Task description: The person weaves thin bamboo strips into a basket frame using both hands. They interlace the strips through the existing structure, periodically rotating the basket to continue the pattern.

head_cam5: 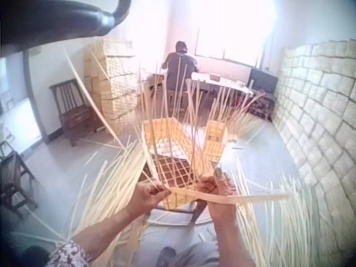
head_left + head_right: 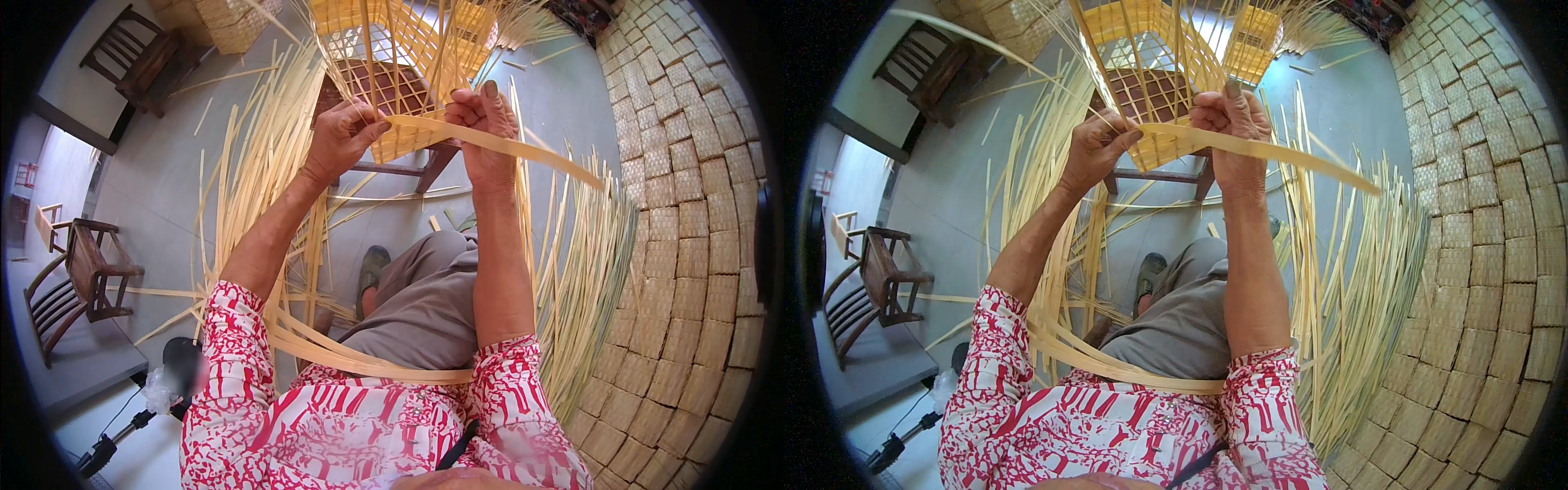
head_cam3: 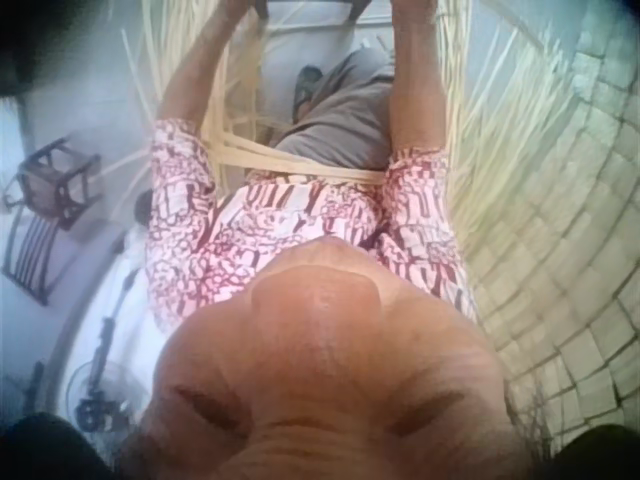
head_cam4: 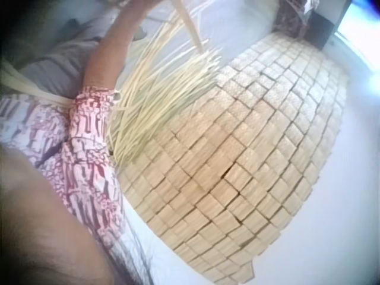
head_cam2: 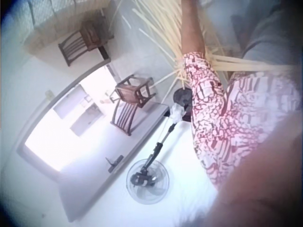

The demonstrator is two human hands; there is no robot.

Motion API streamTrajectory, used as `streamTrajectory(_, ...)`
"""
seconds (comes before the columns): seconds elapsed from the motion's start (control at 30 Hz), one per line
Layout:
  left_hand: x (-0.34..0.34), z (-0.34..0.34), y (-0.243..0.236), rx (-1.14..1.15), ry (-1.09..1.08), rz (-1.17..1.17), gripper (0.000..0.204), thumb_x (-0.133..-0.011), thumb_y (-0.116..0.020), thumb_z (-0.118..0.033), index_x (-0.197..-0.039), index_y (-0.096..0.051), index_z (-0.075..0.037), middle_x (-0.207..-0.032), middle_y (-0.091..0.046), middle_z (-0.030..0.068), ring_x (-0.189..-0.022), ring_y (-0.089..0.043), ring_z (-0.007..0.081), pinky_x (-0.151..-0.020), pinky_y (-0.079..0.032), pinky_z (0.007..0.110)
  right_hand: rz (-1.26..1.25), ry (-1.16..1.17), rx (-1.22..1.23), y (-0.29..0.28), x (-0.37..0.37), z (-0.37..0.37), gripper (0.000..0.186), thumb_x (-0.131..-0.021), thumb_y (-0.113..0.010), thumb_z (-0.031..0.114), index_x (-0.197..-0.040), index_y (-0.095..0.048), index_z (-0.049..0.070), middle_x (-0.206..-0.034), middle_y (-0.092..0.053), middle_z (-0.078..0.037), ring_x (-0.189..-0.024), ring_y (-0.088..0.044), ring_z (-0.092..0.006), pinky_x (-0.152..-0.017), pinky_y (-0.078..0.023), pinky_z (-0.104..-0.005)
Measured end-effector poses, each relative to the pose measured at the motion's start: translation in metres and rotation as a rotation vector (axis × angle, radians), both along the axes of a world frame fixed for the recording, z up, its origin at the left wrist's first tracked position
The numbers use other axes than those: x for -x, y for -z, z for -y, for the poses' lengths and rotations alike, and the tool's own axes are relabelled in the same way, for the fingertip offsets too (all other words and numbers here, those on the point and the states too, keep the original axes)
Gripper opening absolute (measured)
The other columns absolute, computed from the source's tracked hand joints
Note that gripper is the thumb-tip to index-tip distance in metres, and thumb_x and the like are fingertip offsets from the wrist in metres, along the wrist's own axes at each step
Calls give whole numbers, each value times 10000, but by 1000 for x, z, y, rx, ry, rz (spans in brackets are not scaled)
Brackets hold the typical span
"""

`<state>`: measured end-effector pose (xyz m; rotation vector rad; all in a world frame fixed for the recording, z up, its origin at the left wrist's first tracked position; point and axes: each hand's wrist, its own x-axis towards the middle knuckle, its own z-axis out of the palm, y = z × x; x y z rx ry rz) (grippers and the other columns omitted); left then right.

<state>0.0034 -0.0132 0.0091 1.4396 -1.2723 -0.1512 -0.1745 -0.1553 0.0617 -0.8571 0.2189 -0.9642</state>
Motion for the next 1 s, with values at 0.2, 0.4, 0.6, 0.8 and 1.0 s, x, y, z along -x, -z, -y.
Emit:
streamTrajectory(0.2,8,5,-5,-13,36,-25,101,-902,-766,-98,-922,-730,-5,-845,-647,43,-785,-623,119,-688,-511,267,-488,-95,695,-6,-10,-15,540,-904,-777,231,-1343,-611,-35,-1291,-650,-158,-1132,-609,-171,-933,-502,-297)
streamTrajectory(0.4,4,8,-3,27,19,15,132,-879,-784,-117,-927,-718,-14,-794,-637,63,-691,-608,141,-624,-494,286,-506,-79,852,-17,-12,-21,415,-901,-778,258,-1171,-670,-38,-1064,-667,-104,-952,-577,-157,-864,-487,-319)
streamTrajectory(0.6,5,12,-4,43,1,8,115,-880,-782,-105,-919,-719,-16,-813,-652,60,-727,-625,145,-652,-509,289,-415,250,306,-3,-16,-29,252,-999,-643,228,-1015,-691,-19,-717,-613,-20,-712,-574,-127,-644,-457,-290)
streamTrajectory(0.8,7,12,-5,51,8,0,94,-885,-776,-70,-881,-709,-5,-832,-650,44,-745,-617,119,-646,-512,274,-502,291,485,0,-15,-14,331,-969,-561,84,-1279,-563,-31,-1079,-615,-95,-867,-568,-110,-755,-520,-276)
streamTrajectory(1.0,6,9,-8,6,-13,-22,90,-892,-769,-62,-873,-702,-5,-826,-638,42,-761,-616,119,-659,-509,273,-490,457,497,3,-9,-8,56,-937,-619,47,-886,-631,29,-859,-603,-20,-741,-531,-79,-602,-435,-256)
